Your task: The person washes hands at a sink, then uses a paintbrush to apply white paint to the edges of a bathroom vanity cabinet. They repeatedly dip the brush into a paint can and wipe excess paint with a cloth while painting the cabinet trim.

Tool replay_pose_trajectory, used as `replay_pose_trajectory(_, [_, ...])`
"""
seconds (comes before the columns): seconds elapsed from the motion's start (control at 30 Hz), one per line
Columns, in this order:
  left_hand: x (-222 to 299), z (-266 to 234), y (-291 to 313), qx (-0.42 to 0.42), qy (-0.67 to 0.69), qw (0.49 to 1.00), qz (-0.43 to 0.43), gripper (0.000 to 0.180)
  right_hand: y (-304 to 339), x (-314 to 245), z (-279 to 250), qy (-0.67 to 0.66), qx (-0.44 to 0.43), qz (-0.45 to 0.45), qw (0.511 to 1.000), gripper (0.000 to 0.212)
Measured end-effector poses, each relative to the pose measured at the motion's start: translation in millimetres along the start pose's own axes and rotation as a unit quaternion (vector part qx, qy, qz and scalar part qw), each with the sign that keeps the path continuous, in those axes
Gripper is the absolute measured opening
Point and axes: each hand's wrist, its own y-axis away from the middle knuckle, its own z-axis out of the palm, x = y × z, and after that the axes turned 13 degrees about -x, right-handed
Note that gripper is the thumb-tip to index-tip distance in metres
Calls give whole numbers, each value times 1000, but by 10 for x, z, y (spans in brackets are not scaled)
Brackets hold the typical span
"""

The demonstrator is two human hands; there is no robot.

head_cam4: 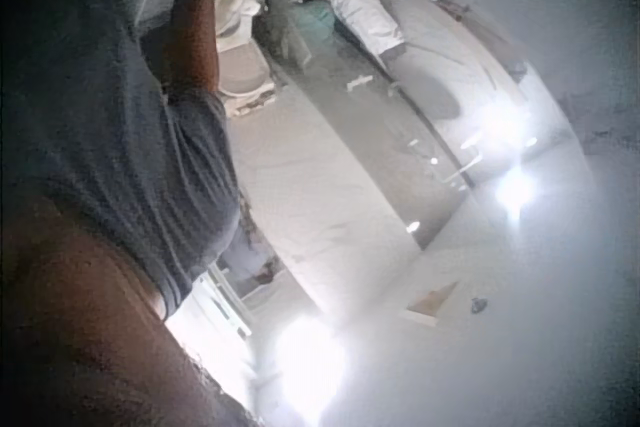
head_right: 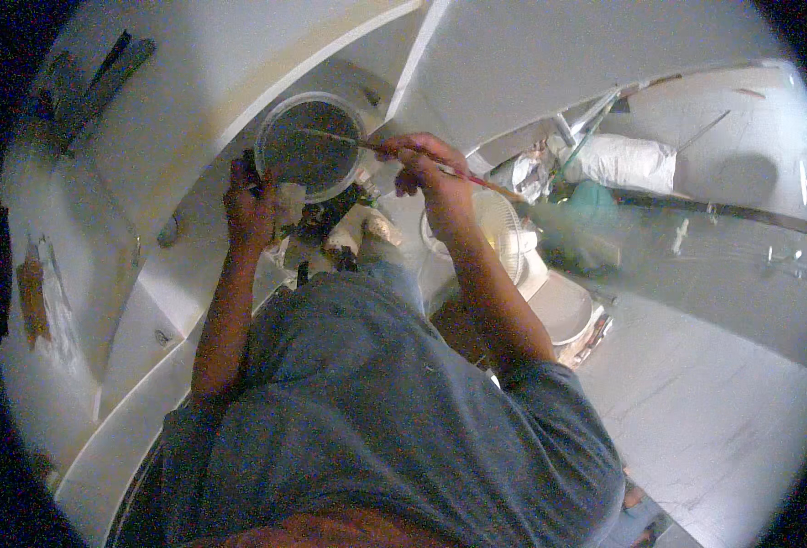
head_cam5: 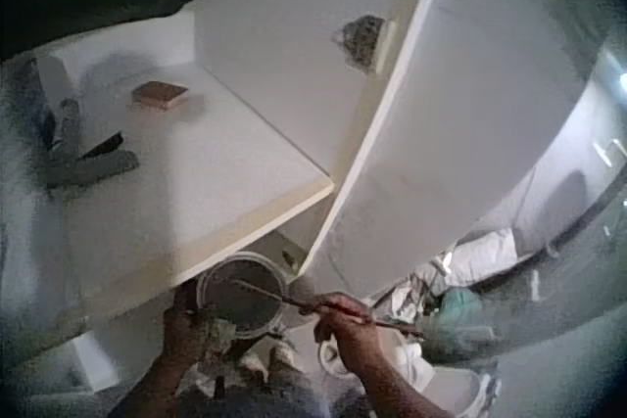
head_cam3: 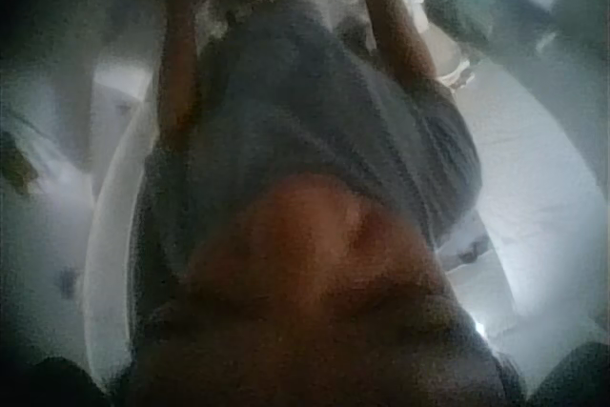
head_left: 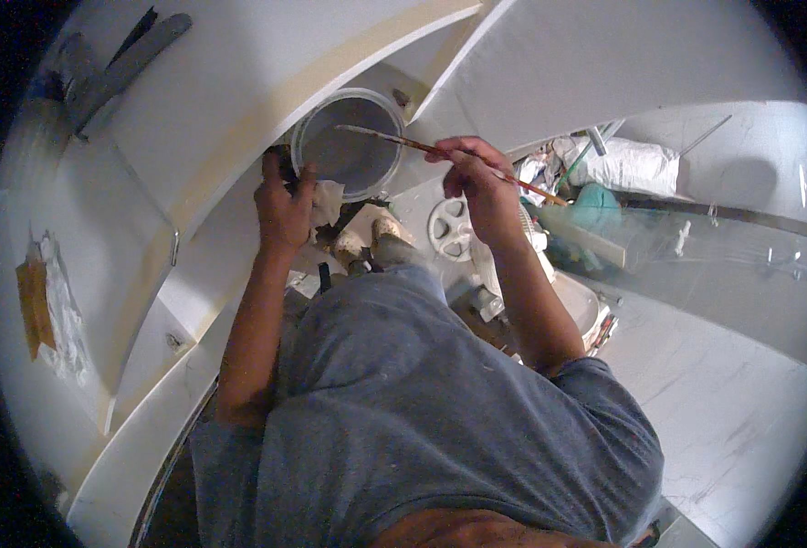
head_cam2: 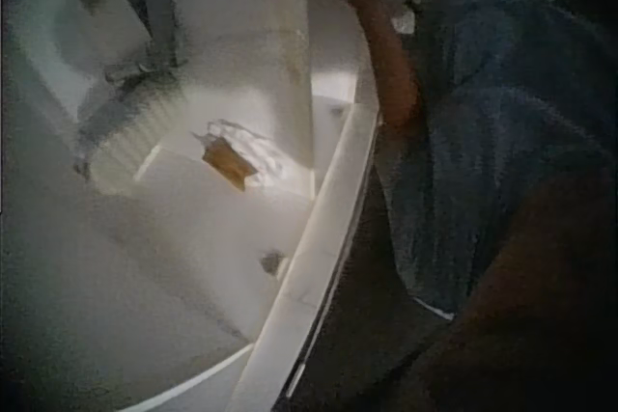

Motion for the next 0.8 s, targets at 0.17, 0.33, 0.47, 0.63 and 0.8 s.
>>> replay_pose_trajectory(0.17, [3, 43, 1, -13, 84, 996, -39, 44, 260, -56, -98, -142, 18, 18, 989, 37])
replay_pose_trajectory(0.33, [33, 22, -39, -26, 85, 994, -60, 46, 459, -341, -107, -204, 8, -38, 978, 45])
replay_pose_trajectory(0.47, [-186, 115, -12, -10, 149, 988, -36, 46, 508, -763, -220, -191, -110, -162, 962, 48])
replay_pose_trajectory(0.63, [-110, 126, -38, -3, 97, 994, -51, 46, 557, -1510, -309, -104, -93, -325, 935, 41])
replay_pose_trajectory(0.8, [-112, 143, -19, -30, 128, 988, -82, 47, 320, -2105, -365, 103, -32, -474, 874, 19])
